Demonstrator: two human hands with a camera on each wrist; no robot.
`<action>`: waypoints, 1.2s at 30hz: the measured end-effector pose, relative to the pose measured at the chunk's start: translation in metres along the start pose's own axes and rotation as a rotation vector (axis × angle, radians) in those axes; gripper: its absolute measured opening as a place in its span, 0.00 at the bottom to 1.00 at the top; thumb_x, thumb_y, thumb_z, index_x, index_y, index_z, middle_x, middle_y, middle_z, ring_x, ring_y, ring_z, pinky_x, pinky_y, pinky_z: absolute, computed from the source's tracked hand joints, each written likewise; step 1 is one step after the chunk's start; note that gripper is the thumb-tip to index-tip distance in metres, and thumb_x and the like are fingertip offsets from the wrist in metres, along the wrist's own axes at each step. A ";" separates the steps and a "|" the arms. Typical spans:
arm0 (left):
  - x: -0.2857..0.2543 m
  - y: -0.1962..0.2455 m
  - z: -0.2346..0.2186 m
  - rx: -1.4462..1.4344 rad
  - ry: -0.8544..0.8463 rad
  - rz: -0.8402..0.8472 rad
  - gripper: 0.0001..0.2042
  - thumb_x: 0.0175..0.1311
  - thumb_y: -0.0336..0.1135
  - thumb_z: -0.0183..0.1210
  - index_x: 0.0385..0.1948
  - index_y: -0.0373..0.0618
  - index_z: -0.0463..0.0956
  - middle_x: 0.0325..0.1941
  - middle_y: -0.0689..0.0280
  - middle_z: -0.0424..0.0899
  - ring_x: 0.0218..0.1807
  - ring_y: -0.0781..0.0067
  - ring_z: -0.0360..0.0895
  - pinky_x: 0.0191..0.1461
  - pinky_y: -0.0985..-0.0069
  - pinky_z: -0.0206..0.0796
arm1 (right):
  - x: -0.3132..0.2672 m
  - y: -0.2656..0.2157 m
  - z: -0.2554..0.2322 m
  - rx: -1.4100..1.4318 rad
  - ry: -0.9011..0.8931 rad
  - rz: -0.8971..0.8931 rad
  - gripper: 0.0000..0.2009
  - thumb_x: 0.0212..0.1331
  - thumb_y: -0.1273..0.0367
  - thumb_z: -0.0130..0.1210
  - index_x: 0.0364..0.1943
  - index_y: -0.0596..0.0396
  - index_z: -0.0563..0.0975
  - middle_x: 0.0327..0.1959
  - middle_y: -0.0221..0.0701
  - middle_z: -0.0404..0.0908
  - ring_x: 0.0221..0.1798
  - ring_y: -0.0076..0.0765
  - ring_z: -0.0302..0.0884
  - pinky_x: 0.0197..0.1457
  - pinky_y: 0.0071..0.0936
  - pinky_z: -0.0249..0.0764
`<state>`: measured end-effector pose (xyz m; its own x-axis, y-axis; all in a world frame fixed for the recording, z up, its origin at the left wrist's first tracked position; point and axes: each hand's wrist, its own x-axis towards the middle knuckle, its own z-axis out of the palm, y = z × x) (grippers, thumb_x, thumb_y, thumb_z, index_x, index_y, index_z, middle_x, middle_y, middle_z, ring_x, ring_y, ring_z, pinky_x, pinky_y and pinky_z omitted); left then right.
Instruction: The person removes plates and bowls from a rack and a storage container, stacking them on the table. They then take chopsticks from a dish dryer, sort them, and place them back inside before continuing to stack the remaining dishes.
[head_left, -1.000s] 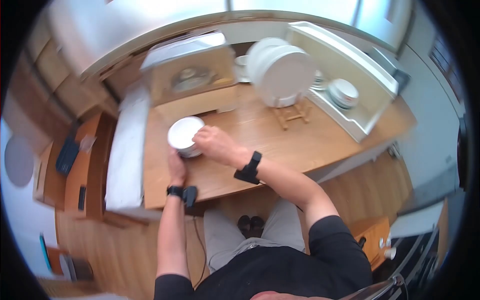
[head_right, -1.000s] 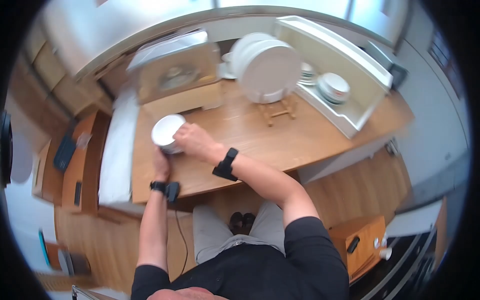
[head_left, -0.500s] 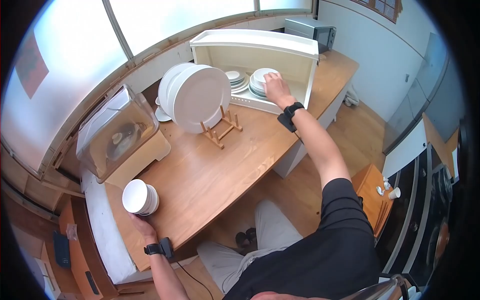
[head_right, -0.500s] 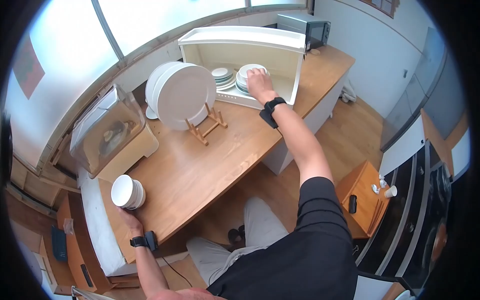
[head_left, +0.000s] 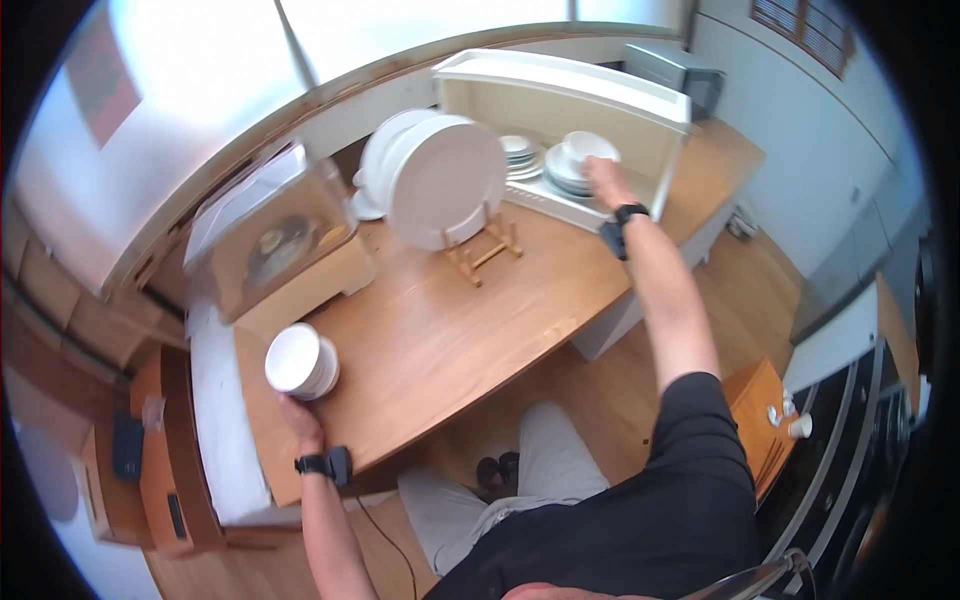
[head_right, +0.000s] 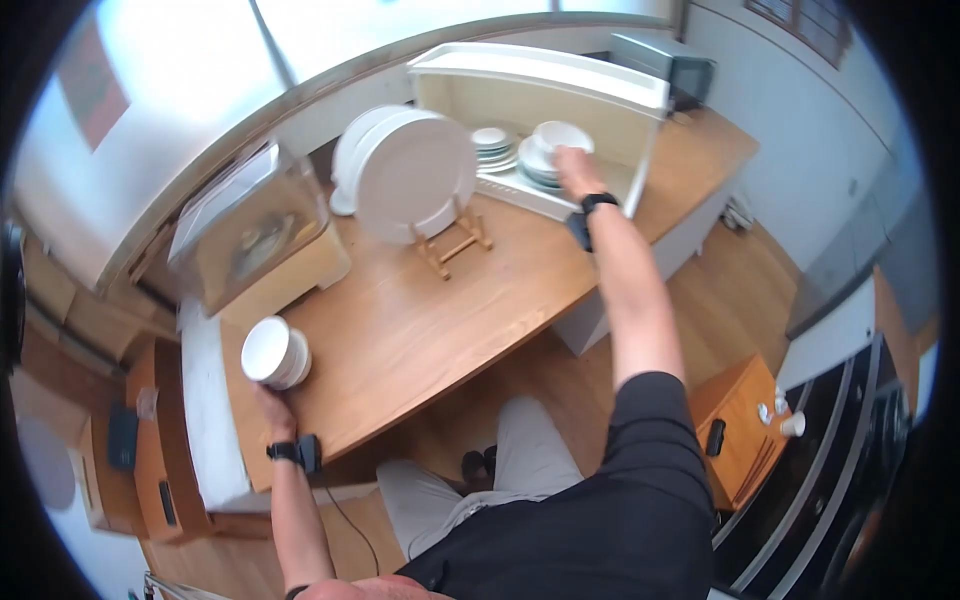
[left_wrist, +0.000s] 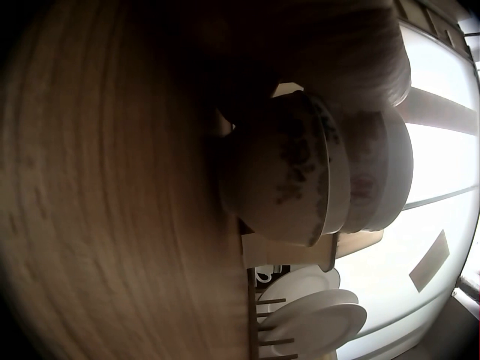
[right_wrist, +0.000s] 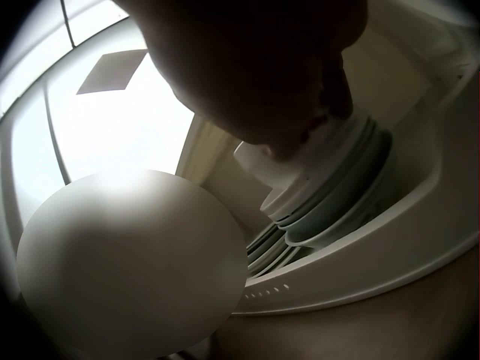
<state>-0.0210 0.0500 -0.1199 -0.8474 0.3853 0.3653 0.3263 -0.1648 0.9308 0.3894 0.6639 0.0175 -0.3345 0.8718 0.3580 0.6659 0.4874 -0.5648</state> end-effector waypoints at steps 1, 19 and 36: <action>0.003 -0.001 -0.002 0.112 -0.004 0.032 0.24 0.79 0.44 0.30 0.60 0.35 0.69 0.61 0.58 0.75 0.63 0.64 0.69 0.68 0.67 0.58 | -0.009 -0.010 -0.008 0.065 0.062 -0.061 0.24 0.68 0.58 0.38 0.30 0.68 0.77 0.37 0.58 0.81 0.39 0.59 0.79 0.48 0.50 0.70; -0.003 0.046 0.017 0.097 -0.008 0.086 0.28 0.79 0.48 0.29 0.65 0.35 0.65 0.63 0.50 0.74 0.66 0.59 0.69 0.70 0.70 0.56 | -0.200 -0.364 -0.002 0.318 -0.287 -1.083 0.05 0.60 0.72 0.59 0.35 0.60 0.76 0.32 0.46 0.79 0.38 0.50 0.79 0.40 0.40 0.75; -0.007 0.039 0.013 0.263 0.006 -0.023 0.24 0.80 0.45 0.32 0.59 0.36 0.70 0.56 0.49 0.78 0.58 0.59 0.74 0.62 0.65 0.64 | -0.290 -0.418 0.133 0.228 -0.358 -1.256 0.05 0.57 0.70 0.57 0.30 0.57 0.77 0.35 0.38 0.83 0.46 0.47 0.79 0.49 0.38 0.76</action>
<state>0.0029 0.0529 -0.0854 -0.8583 0.3804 0.3444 0.4037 0.0862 0.9108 0.1196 0.2139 0.0511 -0.8167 -0.2275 0.5304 -0.3379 0.9335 -0.1199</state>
